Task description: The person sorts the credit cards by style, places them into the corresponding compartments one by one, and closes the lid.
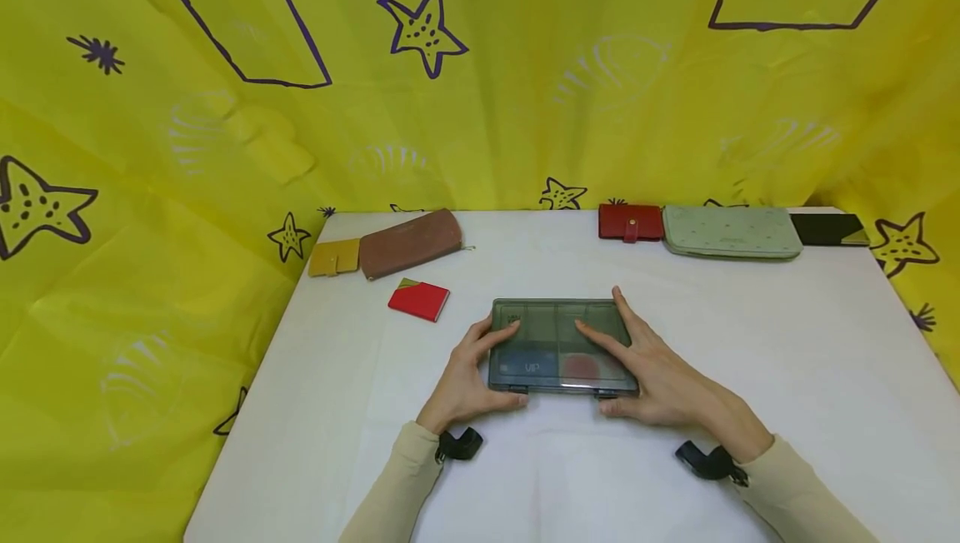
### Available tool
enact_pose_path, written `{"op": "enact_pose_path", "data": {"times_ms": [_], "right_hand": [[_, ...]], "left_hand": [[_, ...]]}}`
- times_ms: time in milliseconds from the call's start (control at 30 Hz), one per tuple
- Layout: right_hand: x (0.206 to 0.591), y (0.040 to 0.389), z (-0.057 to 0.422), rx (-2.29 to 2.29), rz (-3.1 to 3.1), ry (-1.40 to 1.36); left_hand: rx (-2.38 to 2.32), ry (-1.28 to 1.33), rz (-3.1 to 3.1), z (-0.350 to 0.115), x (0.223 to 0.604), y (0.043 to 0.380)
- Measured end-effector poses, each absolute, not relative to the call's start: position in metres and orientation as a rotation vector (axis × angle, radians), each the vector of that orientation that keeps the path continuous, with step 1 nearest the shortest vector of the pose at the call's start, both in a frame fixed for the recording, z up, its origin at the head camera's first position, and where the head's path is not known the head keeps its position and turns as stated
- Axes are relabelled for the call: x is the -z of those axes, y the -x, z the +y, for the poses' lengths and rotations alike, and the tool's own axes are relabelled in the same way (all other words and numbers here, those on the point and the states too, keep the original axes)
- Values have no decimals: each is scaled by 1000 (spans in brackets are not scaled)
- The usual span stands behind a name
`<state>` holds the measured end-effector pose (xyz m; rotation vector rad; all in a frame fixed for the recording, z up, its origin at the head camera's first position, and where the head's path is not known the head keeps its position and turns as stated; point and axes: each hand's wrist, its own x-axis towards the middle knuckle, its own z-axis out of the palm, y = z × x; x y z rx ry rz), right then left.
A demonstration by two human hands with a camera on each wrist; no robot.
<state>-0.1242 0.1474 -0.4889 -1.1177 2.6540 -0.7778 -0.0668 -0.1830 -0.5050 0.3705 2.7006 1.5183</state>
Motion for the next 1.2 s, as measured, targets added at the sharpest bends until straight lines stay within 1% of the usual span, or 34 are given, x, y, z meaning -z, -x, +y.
{"op": "enact_pose_path", "data": {"times_ms": [333, 533, 867, 967, 1033, 1133, 1200], "right_hand": [[485, 117, 146, 804, 2661, 1146], [484, 114, 145, 819, 2644, 1115], [482, 117, 145, 808, 2646, 1105], [478, 124, 157, 809, 2714, 1077], [470, 132, 174, 775, 2828, 1025], [452, 147, 211, 626, 3040, 831], [440, 156, 239, 493, 3124, 657]], "left_hand": [[-1607, -311, 2665, -182, 505, 73], [-1588, -266, 2653, -182, 506, 71], [-1522, -329, 2636, -186, 506, 65], [-1486, -347, 2646, -190, 502, 61], [-1480, -359, 2715, -197, 498, 60], [-1406, -352, 2929, -222, 484, 62], [-1261, -321, 3110, -246, 472, 65]]}}
